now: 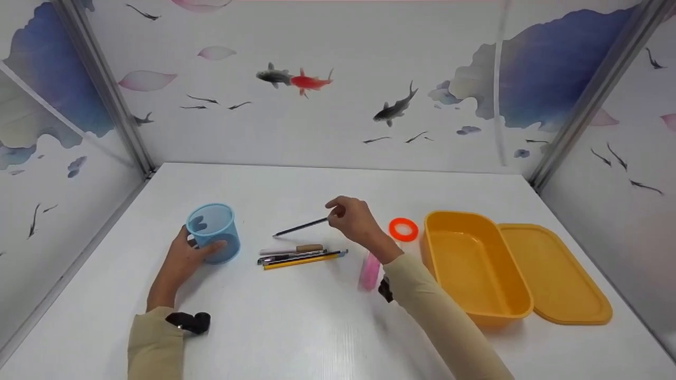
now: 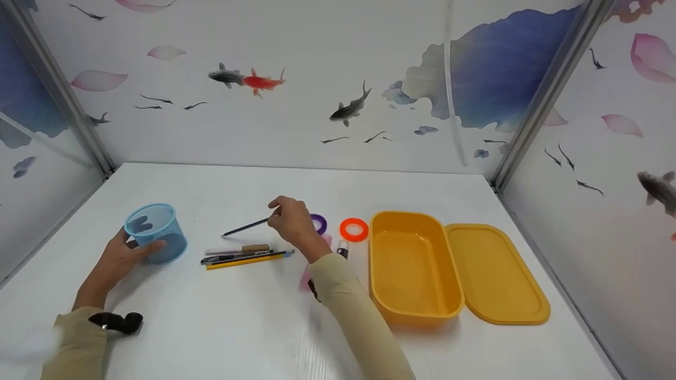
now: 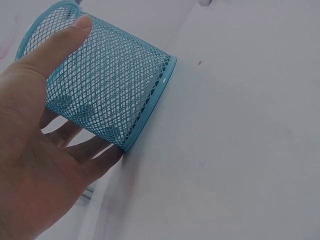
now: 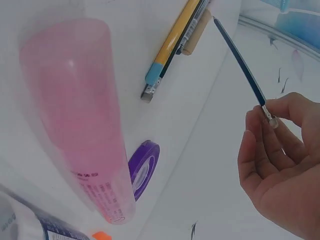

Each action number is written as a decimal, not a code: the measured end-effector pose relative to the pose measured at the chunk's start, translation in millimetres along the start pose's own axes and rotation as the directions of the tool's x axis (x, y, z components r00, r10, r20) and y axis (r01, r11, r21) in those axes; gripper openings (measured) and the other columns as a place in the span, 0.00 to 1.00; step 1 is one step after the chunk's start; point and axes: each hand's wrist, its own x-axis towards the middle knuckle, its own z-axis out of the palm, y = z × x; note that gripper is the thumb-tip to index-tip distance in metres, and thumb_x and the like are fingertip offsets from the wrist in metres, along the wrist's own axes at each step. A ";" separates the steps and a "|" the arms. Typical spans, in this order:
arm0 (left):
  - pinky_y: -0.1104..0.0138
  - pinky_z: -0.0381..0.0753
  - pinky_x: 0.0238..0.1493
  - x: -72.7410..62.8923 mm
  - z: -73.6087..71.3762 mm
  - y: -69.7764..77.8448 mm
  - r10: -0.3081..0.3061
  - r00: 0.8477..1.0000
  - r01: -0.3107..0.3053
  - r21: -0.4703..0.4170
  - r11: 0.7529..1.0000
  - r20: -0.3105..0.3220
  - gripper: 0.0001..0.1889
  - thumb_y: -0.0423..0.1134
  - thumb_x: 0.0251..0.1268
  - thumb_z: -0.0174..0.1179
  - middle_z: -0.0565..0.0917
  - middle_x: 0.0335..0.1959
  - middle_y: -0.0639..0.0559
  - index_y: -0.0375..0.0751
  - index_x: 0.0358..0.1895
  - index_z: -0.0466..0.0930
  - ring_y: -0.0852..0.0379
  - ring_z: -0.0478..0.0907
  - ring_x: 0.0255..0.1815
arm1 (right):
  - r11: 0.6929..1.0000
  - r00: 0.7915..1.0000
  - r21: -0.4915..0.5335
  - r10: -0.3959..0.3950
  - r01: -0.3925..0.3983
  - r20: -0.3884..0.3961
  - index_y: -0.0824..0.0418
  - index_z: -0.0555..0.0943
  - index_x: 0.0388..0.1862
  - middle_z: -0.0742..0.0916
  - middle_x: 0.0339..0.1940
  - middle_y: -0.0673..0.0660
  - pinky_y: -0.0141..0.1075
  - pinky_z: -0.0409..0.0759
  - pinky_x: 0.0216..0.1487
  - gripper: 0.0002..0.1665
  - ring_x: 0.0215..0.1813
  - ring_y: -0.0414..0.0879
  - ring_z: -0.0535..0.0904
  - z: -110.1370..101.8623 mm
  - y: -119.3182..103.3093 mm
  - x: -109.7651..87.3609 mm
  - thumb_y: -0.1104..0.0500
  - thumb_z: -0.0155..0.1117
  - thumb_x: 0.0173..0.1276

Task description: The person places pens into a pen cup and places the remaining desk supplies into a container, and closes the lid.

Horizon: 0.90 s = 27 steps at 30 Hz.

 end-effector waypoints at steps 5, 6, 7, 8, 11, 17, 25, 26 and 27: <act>0.37 0.52 0.79 1.4 -1.5 1.7 -0.006 1.000 0.006 0.010 1.000 -0.006 0.59 0.58 0.62 0.67 0.48 0.82 0.33 0.39 0.81 0.34 0.30 0.46 0.82 | 0.996 0.995 0.086 -0.029 0.037 -0.091 0.60 0.82 0.56 0.88 0.40 0.57 0.35 0.87 0.49 0.16 0.40 0.45 0.82 -1.7 -9.5 -0.6 0.63 0.61 0.71; 0.37 0.52 0.79 1.5 -1.4 2.0 -0.007 1.000 0.007 0.008 1.000 -0.006 0.59 0.58 0.62 0.67 0.49 0.81 0.33 0.39 0.81 0.35 0.30 0.46 0.82 | 0.994 0.994 0.103 -0.030 0.041 -0.109 0.60 0.82 0.56 0.88 0.40 0.57 0.35 0.87 0.49 0.16 0.40 0.46 0.83 -2.1 -11.1 -0.5 0.62 0.62 0.71; 0.37 0.52 0.79 1.6 -1.2 2.4 -0.010 1.000 0.010 0.006 1.000 -0.005 0.59 0.58 0.62 0.67 0.49 0.81 0.33 0.39 0.81 0.35 0.30 0.46 0.82 | 0.992 0.991 0.121 -0.030 0.045 -0.128 0.60 0.82 0.55 0.89 0.40 0.57 0.35 0.87 0.49 0.16 0.41 0.46 0.83 -2.6 -12.8 -0.4 0.62 0.62 0.70; 0.37 0.52 0.79 1.4 -0.9 2.7 -0.010 1.000 0.010 0.001 1.000 -0.002 0.58 0.58 0.62 0.67 0.49 0.81 0.33 0.39 0.81 0.35 0.30 0.46 0.82 | 0.989 0.989 0.141 -0.027 0.048 -0.144 0.60 0.83 0.55 0.89 0.41 0.57 0.36 0.87 0.49 0.16 0.41 0.46 0.83 -3.1 -14.4 -0.5 0.62 0.62 0.70; 0.37 0.52 0.79 0.7 -0.2 2.8 -0.007 1.000 0.007 -0.002 1.000 0.000 0.58 0.57 0.62 0.67 0.49 0.82 0.33 0.39 0.81 0.35 0.30 0.46 0.82 | 0.977 0.985 0.206 -0.015 0.051 -0.173 0.59 0.83 0.56 0.89 0.42 0.57 0.37 0.87 0.53 0.16 0.44 0.46 0.84 -4.5 -19.7 -1.7 0.61 0.63 0.70; 0.36 0.53 0.78 1.3 -0.5 0.2 0.011 1.000 -0.011 -0.005 1.000 -0.007 0.58 0.58 0.62 0.67 0.49 0.81 0.33 0.39 0.81 0.35 0.29 0.47 0.81 | 0.929 0.976 0.362 -0.001 0.082 -0.217 0.60 0.83 0.53 0.88 0.43 0.58 0.34 0.86 0.53 0.14 0.46 0.48 0.86 -4.8 -31.1 -2.0 0.60 0.65 0.70; 0.37 0.53 0.79 1.3 0.5 0.0 0.001 1.000 -0.001 -0.019 1.000 0.000 0.59 0.59 0.61 0.68 0.48 0.82 0.33 0.40 0.82 0.34 0.30 0.47 0.82 | 0.844 0.964 0.519 0.014 0.131 -0.267 0.63 0.82 0.50 0.87 0.43 0.60 0.33 0.87 0.51 0.12 0.45 0.46 0.89 -3.0 -45.6 2.5 0.61 0.66 0.70; 0.37 0.53 0.79 1.2 0.5 -0.2 -0.002 1.000 0.002 -0.017 1.000 0.001 0.60 0.59 0.61 0.68 0.48 0.82 0.34 0.40 0.82 0.34 0.30 0.47 0.82 | 0.834 0.963 0.534 0.016 0.136 -0.271 0.64 0.82 0.50 0.87 0.43 0.60 0.33 0.88 0.51 0.12 0.45 0.45 0.89 -2.7 -48.1 3.2 0.62 0.66 0.70; 0.37 0.53 0.79 1.0 0.4 -0.4 -0.004 1.000 0.004 -0.015 1.000 0.000 0.60 0.59 0.61 0.68 0.48 0.82 0.33 0.40 0.82 0.34 0.30 0.46 0.82 | 0.826 0.961 0.546 0.018 0.141 -0.275 0.64 0.82 0.51 0.88 0.43 0.60 0.33 0.88 0.50 0.13 0.45 0.45 0.89 -2.6 -51.0 3.6 0.62 0.67 0.69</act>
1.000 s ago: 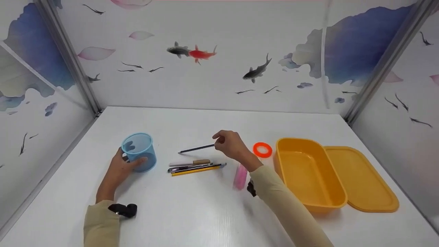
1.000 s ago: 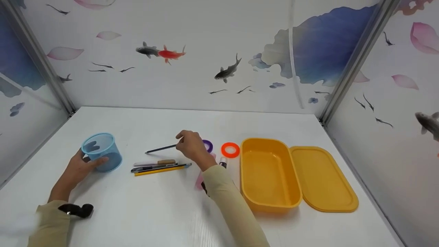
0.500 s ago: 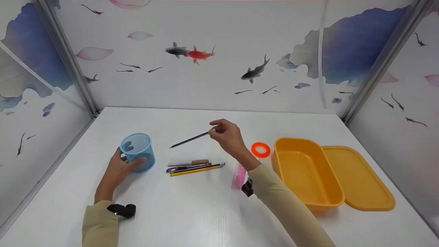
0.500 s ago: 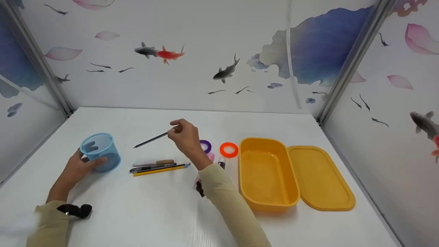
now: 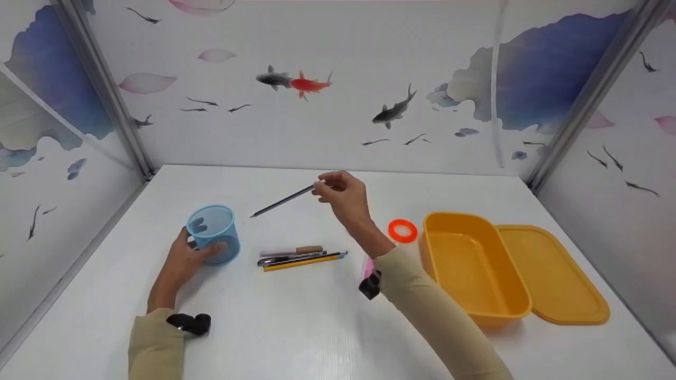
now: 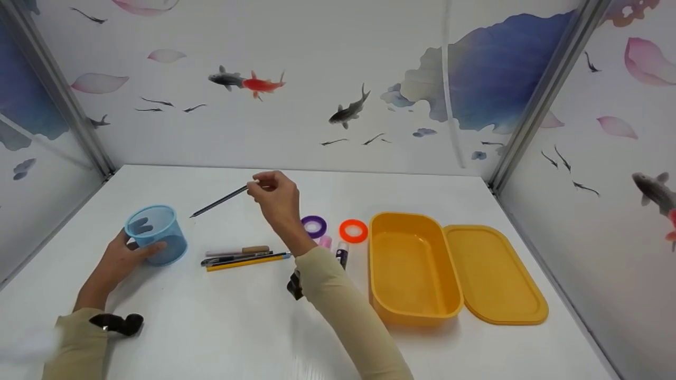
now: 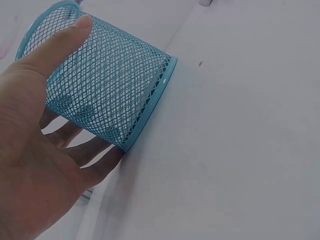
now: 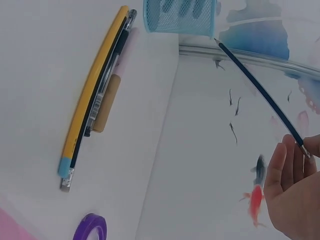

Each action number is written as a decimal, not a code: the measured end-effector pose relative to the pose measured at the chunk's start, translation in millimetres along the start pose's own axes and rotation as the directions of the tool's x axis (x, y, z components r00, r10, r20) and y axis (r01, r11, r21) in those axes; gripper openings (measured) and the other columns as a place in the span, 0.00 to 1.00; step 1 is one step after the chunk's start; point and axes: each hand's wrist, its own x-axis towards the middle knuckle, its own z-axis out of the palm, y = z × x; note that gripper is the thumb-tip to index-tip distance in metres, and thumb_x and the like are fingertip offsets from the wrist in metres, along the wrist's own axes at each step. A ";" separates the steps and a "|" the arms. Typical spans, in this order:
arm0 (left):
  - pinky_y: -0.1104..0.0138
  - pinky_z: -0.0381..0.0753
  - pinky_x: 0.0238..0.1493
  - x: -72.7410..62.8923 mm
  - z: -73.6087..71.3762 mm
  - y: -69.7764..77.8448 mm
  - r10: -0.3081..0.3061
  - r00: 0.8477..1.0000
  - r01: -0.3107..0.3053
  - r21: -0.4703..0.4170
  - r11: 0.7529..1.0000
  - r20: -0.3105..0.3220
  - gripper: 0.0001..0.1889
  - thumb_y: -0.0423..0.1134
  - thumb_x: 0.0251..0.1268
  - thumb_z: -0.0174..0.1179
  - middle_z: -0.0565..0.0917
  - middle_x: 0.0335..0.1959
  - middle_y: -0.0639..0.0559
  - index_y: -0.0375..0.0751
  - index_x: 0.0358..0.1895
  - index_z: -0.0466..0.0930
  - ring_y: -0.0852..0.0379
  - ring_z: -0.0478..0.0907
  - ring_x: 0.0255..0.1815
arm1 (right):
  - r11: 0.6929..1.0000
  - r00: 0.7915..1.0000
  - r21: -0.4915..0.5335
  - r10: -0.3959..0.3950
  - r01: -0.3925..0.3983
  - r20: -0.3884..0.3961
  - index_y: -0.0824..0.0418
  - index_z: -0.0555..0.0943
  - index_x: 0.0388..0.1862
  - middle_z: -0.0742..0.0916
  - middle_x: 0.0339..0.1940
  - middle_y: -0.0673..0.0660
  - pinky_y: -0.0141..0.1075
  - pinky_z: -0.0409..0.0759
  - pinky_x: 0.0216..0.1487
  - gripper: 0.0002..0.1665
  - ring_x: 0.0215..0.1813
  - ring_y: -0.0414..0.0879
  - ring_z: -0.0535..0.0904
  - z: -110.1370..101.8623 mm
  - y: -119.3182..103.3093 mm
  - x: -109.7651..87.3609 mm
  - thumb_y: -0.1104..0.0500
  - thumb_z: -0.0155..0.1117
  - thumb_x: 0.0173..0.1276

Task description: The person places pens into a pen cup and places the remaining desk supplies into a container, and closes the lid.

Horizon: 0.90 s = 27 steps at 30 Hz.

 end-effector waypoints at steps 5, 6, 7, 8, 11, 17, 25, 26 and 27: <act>0.36 0.52 0.79 0.2 -0.3 0.5 -0.010 1.000 0.010 0.004 1.000 -0.005 0.60 0.59 0.61 0.68 0.47 0.82 0.33 0.40 0.82 0.33 0.30 0.45 0.82 | 0.999 1.000 0.045 -0.018 0.019 -0.016 0.64 0.81 0.52 0.88 0.43 0.60 0.34 0.88 0.49 0.14 0.44 0.44 0.89 10.3 -11.7 3.1 0.62 0.67 0.68; 0.37 0.52 0.79 0.1 0.1 0.5 -0.009 1.000 0.009 0.000 1.000 -0.005 0.60 0.59 0.61 0.68 0.47 0.82 0.33 0.40 0.82 0.33 0.30 0.46 0.82 | 0.998 1.000 0.056 -0.023 0.024 -0.018 0.64 0.81 0.52 0.88 0.43 0.60 0.35 0.88 0.49 0.14 0.44 0.45 0.89 12.5 -13.6 3.4 0.62 0.67 0.68; 0.37 0.52 0.79 0.0 0.5 0.4 -0.008 1.000 0.008 -0.001 1.000 -0.007 0.59 0.58 0.61 0.68 0.48 0.82 0.33 0.40 0.82 0.34 0.30 0.46 0.82 | 0.997 0.999 0.066 -0.027 0.029 -0.019 0.65 0.80 0.51 0.88 0.43 0.60 0.35 0.88 0.49 0.14 0.44 0.45 0.89 14.8 -15.2 3.7 0.62 0.67 0.68; 0.37 0.52 0.79 0.0 1.0 0.4 -0.009 1.000 0.009 -0.002 1.000 -0.007 0.59 0.58 0.61 0.68 0.48 0.82 0.33 0.40 0.82 0.34 0.30 0.46 0.82 | 0.996 0.999 0.077 -0.033 0.034 -0.019 0.65 0.80 0.51 0.88 0.43 0.60 0.35 0.88 0.49 0.14 0.44 0.45 0.89 17.2 -16.8 3.8 0.63 0.67 0.68; 0.38 0.53 0.79 0.0 2.1 0.6 -0.004 1.000 0.004 -0.008 1.000 -0.009 0.58 0.57 0.62 0.68 0.49 0.82 0.33 0.40 0.82 0.35 0.30 0.48 0.81 | 0.994 0.999 0.100 -0.047 0.048 -0.015 0.65 0.80 0.51 0.88 0.43 0.61 0.35 0.88 0.51 0.14 0.44 0.45 0.89 24.9 -20.8 4.2 0.63 0.67 0.69; 0.38 0.54 0.79 -0.1 2.5 -0.5 0.008 1.000 -0.009 -0.021 1.000 -0.018 0.58 0.56 0.62 0.68 0.50 0.81 0.34 0.40 0.82 0.36 0.31 0.49 0.81 | 0.991 0.998 0.120 -0.067 0.064 0.014 0.66 0.80 0.51 0.88 0.43 0.61 0.35 0.88 0.51 0.14 0.44 0.44 0.89 43.3 -25.6 3.4 0.63 0.66 0.69; 0.38 0.53 0.79 1.1 3.4 -0.2 -0.011 1.000 0.011 -0.009 1.000 -0.004 0.60 0.60 0.60 0.68 0.48 0.82 0.35 0.41 0.82 0.35 0.30 0.47 0.82 | 0.992 0.996 0.105 -0.073 0.068 0.047 0.64 0.81 0.51 0.88 0.45 0.61 0.33 0.87 0.52 0.12 0.46 0.44 0.88 65.3 -23.2 -3.6 0.62 0.66 0.70; 0.38 0.53 0.79 0.9 2.9 -0.2 -0.014 1.000 0.013 -0.008 1.000 -0.005 0.60 0.60 0.60 0.68 0.48 0.82 0.35 0.41 0.82 0.35 0.30 0.47 0.82 | 0.992 0.996 0.106 -0.071 0.065 0.054 0.64 0.81 0.51 0.88 0.45 0.61 0.33 0.87 0.53 0.12 0.46 0.44 0.88 68.0 -22.3 -4.6 0.62 0.66 0.70; 0.38 0.53 0.79 0.7 2.1 -0.4 -0.017 1.000 0.017 -0.006 1.000 -0.008 0.60 0.60 0.60 0.68 0.48 0.82 0.35 0.41 0.82 0.35 0.31 0.47 0.82 | 0.992 0.996 0.105 -0.072 0.065 0.061 0.64 0.81 0.51 0.88 0.45 0.61 0.33 0.87 0.53 0.12 0.46 0.44 0.88 70.6 -21.4 -5.5 0.62 0.66 0.71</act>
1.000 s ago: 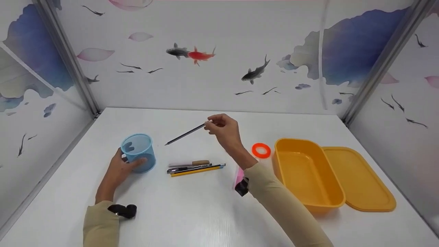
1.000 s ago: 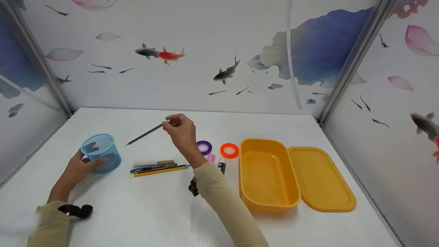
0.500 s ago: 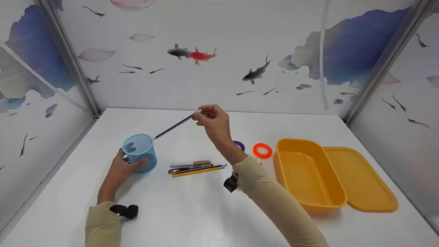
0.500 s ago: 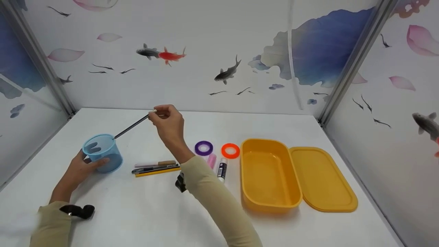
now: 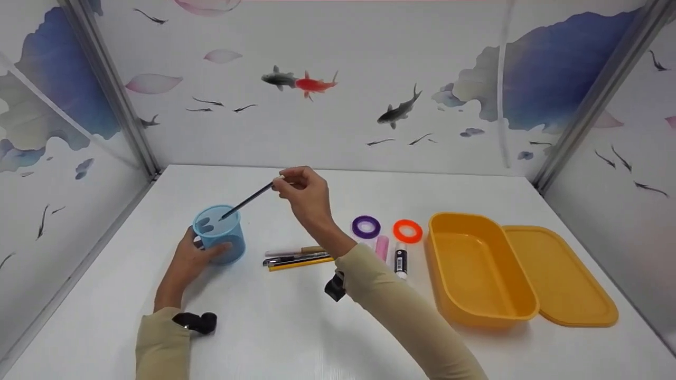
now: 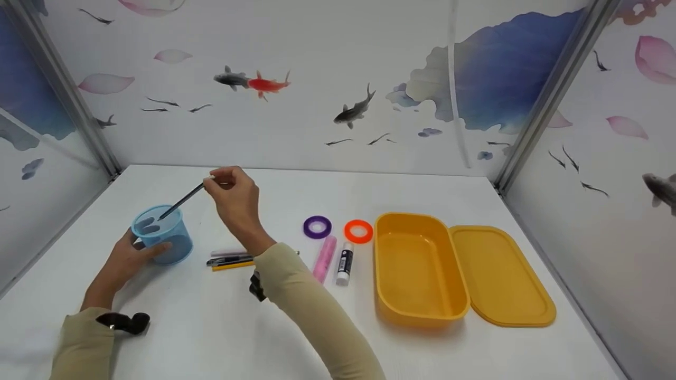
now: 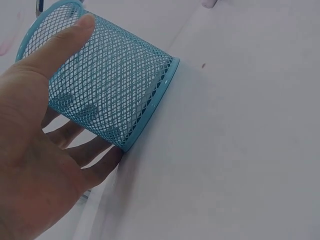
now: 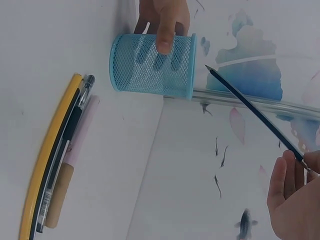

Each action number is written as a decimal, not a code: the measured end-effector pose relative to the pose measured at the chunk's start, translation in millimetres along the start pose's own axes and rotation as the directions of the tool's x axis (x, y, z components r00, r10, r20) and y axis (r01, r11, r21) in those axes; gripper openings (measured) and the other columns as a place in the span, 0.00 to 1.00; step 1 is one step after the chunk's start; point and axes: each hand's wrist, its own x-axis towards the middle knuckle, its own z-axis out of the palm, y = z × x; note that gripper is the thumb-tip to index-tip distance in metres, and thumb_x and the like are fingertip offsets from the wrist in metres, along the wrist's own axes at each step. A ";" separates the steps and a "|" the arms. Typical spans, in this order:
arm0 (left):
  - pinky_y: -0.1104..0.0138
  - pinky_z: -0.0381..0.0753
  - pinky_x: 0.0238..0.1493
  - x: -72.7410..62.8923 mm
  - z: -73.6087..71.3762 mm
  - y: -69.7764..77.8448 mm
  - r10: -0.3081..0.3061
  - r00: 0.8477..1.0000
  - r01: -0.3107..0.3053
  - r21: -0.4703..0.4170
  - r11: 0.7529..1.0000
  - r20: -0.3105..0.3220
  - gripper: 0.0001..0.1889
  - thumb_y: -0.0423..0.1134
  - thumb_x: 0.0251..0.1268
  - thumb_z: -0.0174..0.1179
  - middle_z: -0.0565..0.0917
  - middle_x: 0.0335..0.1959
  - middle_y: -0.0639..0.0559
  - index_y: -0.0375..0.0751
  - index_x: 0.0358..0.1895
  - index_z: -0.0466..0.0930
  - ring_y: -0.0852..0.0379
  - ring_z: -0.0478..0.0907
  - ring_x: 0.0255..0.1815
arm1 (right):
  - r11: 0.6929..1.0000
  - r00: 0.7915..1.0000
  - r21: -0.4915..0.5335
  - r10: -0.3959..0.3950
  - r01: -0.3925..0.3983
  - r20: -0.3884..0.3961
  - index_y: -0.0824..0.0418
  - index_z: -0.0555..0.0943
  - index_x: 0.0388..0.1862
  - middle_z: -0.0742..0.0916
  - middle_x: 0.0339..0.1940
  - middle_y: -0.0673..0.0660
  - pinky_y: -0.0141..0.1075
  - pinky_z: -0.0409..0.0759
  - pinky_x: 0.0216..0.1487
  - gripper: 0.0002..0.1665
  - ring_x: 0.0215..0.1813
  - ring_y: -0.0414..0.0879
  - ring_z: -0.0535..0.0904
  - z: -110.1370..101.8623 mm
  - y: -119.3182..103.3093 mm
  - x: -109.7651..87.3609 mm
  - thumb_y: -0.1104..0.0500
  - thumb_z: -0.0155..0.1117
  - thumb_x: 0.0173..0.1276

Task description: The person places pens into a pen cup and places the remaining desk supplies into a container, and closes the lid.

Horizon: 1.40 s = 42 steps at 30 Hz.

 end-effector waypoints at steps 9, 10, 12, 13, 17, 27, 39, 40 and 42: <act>0.38 0.53 0.79 0.6 0.5 1.5 -0.008 1.000 0.008 -0.007 1.000 0.000 0.61 0.61 0.59 0.69 0.48 0.82 0.35 0.41 0.82 0.35 0.31 0.47 0.82 | 0.999 1.000 -0.039 0.007 -0.006 0.006 0.60 0.82 0.50 0.89 0.44 0.57 0.31 0.86 0.53 0.11 0.45 0.42 0.87 13.6 14.9 -4.6 0.60 0.66 0.71; 0.39 0.53 0.79 0.9 0.9 1.6 -0.005 1.000 0.005 -0.011 1.000 -0.002 0.60 0.60 0.59 0.69 0.48 0.82 0.35 0.41 0.82 0.35 0.31 0.47 0.82 | 0.999 1.000 -0.039 0.006 -0.006 0.010 0.59 0.82 0.50 0.89 0.43 0.57 0.31 0.86 0.53 0.11 0.45 0.42 0.87 15.1 16.8 -5.0 0.60 0.66 0.71; 0.39 0.53 0.79 1.5 1.6 1.2 -0.006 1.000 0.006 -0.014 1.000 -0.006 0.60 0.59 0.59 0.69 0.49 0.82 0.35 0.41 0.82 0.35 0.31 0.47 0.82 | 0.999 1.000 -0.045 0.005 -0.004 0.020 0.59 0.83 0.49 0.89 0.43 0.56 0.31 0.86 0.53 0.10 0.45 0.42 0.87 18.7 20.8 -5.7 0.59 0.66 0.71; 0.39 0.54 0.79 1.6 1.9 1.1 -0.008 1.000 0.008 -0.013 1.000 -0.006 0.60 0.59 0.60 0.69 0.49 0.82 0.35 0.41 0.82 0.35 0.31 0.47 0.82 | 0.999 1.000 -0.049 0.005 -0.004 0.024 0.59 0.83 0.49 0.89 0.43 0.56 0.30 0.86 0.53 0.10 0.45 0.42 0.87 20.5 22.8 -6.2 0.59 0.67 0.70; 0.39 0.54 0.79 1.6 2.0 1.0 -0.011 1.000 0.011 -0.009 1.000 -0.003 0.60 0.60 0.60 0.69 0.49 0.82 0.34 0.41 0.82 0.35 0.30 0.47 0.82 | 0.997 0.999 -0.076 0.018 -0.015 0.036 0.57 0.83 0.48 0.89 0.42 0.54 0.29 0.85 0.53 0.10 0.45 0.40 0.86 28.5 29.8 -7.6 0.58 0.66 0.71; 0.38 0.54 0.79 1.1 1.5 3.8 -0.030 0.999 0.030 -0.001 1.000 -0.010 0.62 0.62 0.58 0.69 0.48 0.82 0.35 0.42 0.82 0.35 0.31 0.47 0.82 | 0.988 0.997 -0.148 0.051 -0.042 0.056 0.58 0.83 0.50 0.88 0.43 0.52 0.29 0.85 0.54 0.11 0.45 0.37 0.85 43.8 39.7 -9.7 0.57 0.65 0.72; 0.37 0.53 0.79 0.5 0.1 1.2 -0.021 1.000 0.021 -0.007 1.000 -0.008 0.62 0.61 0.58 0.69 0.48 0.82 0.35 0.42 0.82 0.34 0.31 0.47 0.82 | 0.988 0.992 -0.122 0.106 -0.096 0.074 0.56 0.84 0.48 0.89 0.43 0.52 0.29 0.86 0.52 0.09 0.43 0.37 0.86 52.4 49.3 -13.3 0.58 0.65 0.71; 0.37 0.53 0.79 0.6 -0.1 0.9 -0.021 1.000 0.021 -0.007 1.000 -0.008 0.61 0.61 0.58 0.69 0.48 0.82 0.35 0.42 0.82 0.34 0.31 0.47 0.82 | 0.988 0.991 -0.116 0.109 -0.099 0.077 0.57 0.84 0.49 0.89 0.43 0.52 0.29 0.86 0.51 0.09 0.43 0.37 0.86 52.6 49.9 -12.9 0.58 0.65 0.72; 0.37 0.53 0.79 0.8 -0.6 0.4 -0.021 1.000 0.021 -0.006 1.000 -0.009 0.61 0.60 0.59 0.69 0.48 0.82 0.36 0.42 0.82 0.34 0.31 0.47 0.82 | 0.989 0.990 -0.104 0.115 -0.106 0.085 0.58 0.84 0.50 0.89 0.44 0.53 0.30 0.87 0.51 0.11 0.44 0.39 0.86 52.7 50.8 -11.9 0.58 0.65 0.72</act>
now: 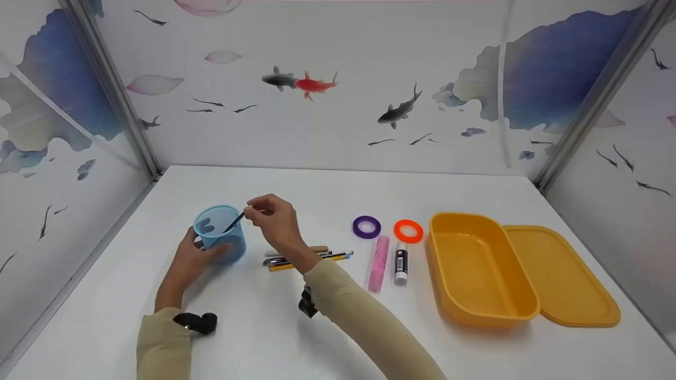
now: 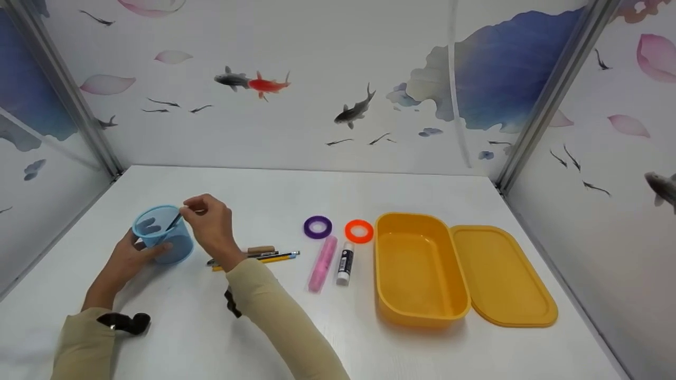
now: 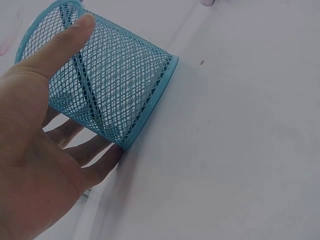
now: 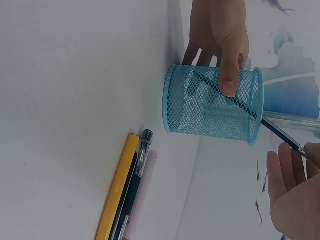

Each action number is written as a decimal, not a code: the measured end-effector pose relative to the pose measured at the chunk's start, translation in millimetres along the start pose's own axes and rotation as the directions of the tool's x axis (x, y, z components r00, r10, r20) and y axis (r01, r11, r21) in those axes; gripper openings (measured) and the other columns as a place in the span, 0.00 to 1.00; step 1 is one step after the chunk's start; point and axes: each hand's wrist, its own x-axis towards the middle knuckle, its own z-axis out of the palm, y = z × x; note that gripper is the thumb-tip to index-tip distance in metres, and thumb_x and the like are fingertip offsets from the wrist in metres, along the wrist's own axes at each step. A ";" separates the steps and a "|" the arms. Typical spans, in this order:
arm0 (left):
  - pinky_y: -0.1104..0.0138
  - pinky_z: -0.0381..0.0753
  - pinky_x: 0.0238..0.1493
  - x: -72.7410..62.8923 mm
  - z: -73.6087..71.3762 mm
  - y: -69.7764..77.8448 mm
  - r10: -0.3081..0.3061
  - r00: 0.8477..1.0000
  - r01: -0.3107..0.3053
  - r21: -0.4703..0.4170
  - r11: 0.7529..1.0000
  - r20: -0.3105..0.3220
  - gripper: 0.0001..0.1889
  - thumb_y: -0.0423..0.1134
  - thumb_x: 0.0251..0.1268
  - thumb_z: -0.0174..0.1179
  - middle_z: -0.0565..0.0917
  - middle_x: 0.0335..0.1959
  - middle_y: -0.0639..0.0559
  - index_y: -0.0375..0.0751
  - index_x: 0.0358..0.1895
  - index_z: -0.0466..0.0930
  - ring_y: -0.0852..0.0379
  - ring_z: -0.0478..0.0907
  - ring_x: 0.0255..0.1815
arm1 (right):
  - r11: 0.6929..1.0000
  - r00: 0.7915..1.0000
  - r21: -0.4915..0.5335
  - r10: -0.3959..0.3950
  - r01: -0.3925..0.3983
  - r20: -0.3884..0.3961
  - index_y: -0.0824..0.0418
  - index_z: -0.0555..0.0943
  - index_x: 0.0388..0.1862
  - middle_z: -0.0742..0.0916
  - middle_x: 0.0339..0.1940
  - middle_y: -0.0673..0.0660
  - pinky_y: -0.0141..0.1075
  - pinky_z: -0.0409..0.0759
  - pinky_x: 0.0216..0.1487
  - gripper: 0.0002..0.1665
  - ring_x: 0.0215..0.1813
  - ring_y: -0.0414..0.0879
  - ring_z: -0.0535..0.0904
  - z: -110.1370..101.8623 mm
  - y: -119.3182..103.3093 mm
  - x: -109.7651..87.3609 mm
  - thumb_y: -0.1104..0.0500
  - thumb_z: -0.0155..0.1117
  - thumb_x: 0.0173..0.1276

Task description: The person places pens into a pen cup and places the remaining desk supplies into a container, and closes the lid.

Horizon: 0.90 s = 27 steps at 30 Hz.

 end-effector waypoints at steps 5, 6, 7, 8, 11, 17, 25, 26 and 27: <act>0.37 0.52 0.79 1.0 0.7 -0.3 0.001 1.000 -0.001 0.000 1.000 0.005 0.61 0.61 0.59 0.68 0.47 0.83 0.36 0.42 0.82 0.34 0.31 0.46 0.82 | 1.000 0.999 -0.007 0.004 -0.004 0.041 0.57 0.83 0.52 0.88 0.46 0.53 0.31 0.87 0.49 0.13 0.47 0.45 0.87 -6.0 0.9 2.0 0.57 0.65 0.72; 0.37 0.52 0.79 1.0 0.8 -0.2 0.003 1.000 -0.003 -0.001 1.000 0.007 0.61 0.61 0.59 0.68 0.47 0.82 0.35 0.43 0.82 0.34 0.31 0.46 0.82 | 1.000 0.999 -0.012 0.003 -0.002 0.050 0.56 0.83 0.53 0.87 0.47 0.53 0.31 0.87 0.49 0.13 0.48 0.44 0.87 -8.1 0.6 2.1 0.56 0.66 0.72; 0.37 0.53 0.79 0.9 0.8 -0.2 0.005 1.000 -0.005 -0.002 1.000 0.010 0.61 0.61 0.59 0.68 0.47 0.82 0.35 0.43 0.82 0.34 0.30 0.46 0.82 | 1.000 0.998 -0.021 -0.001 0.003 0.057 0.55 0.83 0.53 0.87 0.47 0.52 0.31 0.87 0.49 0.13 0.48 0.44 0.86 -10.4 0.3 2.2 0.55 0.66 0.71; 0.37 0.53 0.79 0.7 0.7 -0.2 0.006 1.000 -0.006 -0.001 1.000 0.012 0.61 0.61 0.59 0.68 0.47 0.82 0.35 0.43 0.82 0.33 0.30 0.46 0.82 | 1.000 0.998 -0.028 -0.007 0.008 0.063 0.55 0.83 0.53 0.87 0.48 0.52 0.31 0.87 0.49 0.14 0.48 0.43 0.86 -13.1 -0.1 2.1 0.54 0.66 0.71; 0.37 0.53 0.79 -0.9 0.0 -0.7 0.003 1.000 -0.003 0.004 1.000 0.012 0.61 0.62 0.59 0.68 0.47 0.82 0.35 0.42 0.82 0.33 0.31 0.47 0.82 | 0.997 0.996 -0.066 -0.030 0.036 0.086 0.54 0.83 0.54 0.87 0.48 0.51 0.30 0.87 0.49 0.15 0.47 0.39 0.85 -22.1 -1.2 1.4 0.53 0.67 0.71; 0.38 0.53 0.79 -3.1 -1.6 -1.6 0.022 1.000 -0.022 0.017 1.000 0.016 0.61 0.61 0.60 0.68 0.47 0.82 0.34 0.41 0.82 0.33 0.30 0.47 0.81 | 0.984 0.990 -0.158 -0.061 0.081 0.127 0.55 0.83 0.55 0.87 0.49 0.52 0.30 0.86 0.51 0.17 0.51 0.41 0.83 -45.6 -4.3 -3.9 0.52 0.67 0.71; 0.37 0.54 0.78 -3.8 -1.4 -1.3 0.060 0.998 -0.060 0.015 0.998 0.015 0.59 0.58 0.62 0.67 0.48 0.82 0.33 0.40 0.82 0.34 0.28 0.48 0.81 | 0.968 0.986 -0.238 -0.044 0.082 0.164 0.54 0.84 0.55 0.88 0.51 0.53 0.32 0.85 0.55 0.16 0.53 0.43 0.83 -76.2 -0.1 -5.6 0.51 0.66 0.71; 0.37 0.54 0.78 -4.1 -1.0 -1.3 0.057 0.998 -0.057 0.013 0.998 0.017 0.59 0.58 0.62 0.68 0.48 0.82 0.34 0.40 0.82 0.34 0.28 0.48 0.81 | 0.967 0.985 -0.241 -0.038 0.078 0.169 0.54 0.84 0.55 0.88 0.51 0.53 0.33 0.85 0.55 0.16 0.53 0.43 0.83 -79.4 1.4 -5.8 0.51 0.67 0.71; 0.37 0.54 0.78 -4.3 -0.7 -1.4 0.054 0.998 -0.054 0.008 0.999 0.019 0.59 0.58 0.62 0.68 0.48 0.82 0.34 0.40 0.82 0.34 0.28 0.48 0.81 | 0.968 0.984 -0.242 -0.030 0.072 0.175 0.54 0.84 0.55 0.88 0.51 0.53 0.33 0.85 0.55 0.17 0.54 0.44 0.83 -82.4 3.1 -5.9 0.52 0.67 0.71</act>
